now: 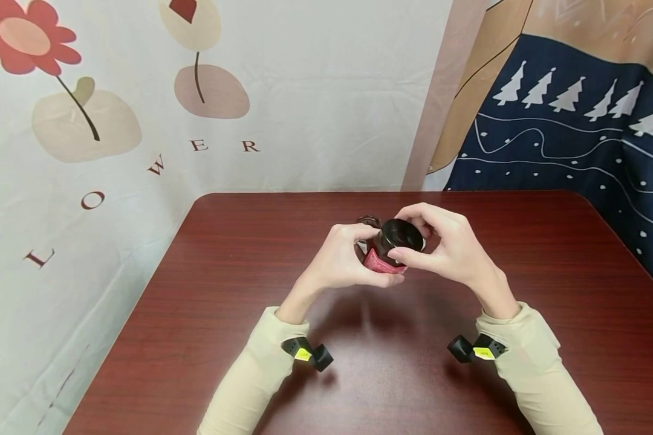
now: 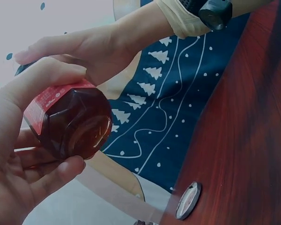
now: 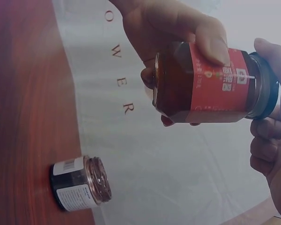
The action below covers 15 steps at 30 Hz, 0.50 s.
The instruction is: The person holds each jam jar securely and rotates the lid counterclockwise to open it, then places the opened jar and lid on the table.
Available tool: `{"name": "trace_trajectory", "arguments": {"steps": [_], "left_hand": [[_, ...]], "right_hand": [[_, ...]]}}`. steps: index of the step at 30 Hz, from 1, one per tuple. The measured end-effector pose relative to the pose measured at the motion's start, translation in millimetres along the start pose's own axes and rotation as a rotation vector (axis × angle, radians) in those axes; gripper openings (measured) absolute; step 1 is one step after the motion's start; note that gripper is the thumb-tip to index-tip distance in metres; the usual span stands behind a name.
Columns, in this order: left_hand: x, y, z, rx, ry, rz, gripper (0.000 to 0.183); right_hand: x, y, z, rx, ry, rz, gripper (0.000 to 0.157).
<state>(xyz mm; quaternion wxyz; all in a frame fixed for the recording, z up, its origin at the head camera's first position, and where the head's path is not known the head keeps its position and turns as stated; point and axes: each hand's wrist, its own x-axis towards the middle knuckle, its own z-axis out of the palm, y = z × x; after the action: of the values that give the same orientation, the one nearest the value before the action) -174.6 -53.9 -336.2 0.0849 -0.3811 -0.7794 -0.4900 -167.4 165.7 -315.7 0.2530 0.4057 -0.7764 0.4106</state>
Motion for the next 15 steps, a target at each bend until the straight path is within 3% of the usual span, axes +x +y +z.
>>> {"name": "trace_trajectory", "arguments": {"steps": [11,15], "left_hand": [[-2.4,2.5,-4.4,-0.104,-0.079,-0.038,0.036],[-3.7,5.3,-6.1,-0.218,-0.14,-0.076,0.033]], "right_hand": [[-0.1,-3.1,-1.0,0.058,-0.006,-0.033,0.055],[1.0,-6.8,-2.0,0.094,-0.03,-0.048,0.053]]}}
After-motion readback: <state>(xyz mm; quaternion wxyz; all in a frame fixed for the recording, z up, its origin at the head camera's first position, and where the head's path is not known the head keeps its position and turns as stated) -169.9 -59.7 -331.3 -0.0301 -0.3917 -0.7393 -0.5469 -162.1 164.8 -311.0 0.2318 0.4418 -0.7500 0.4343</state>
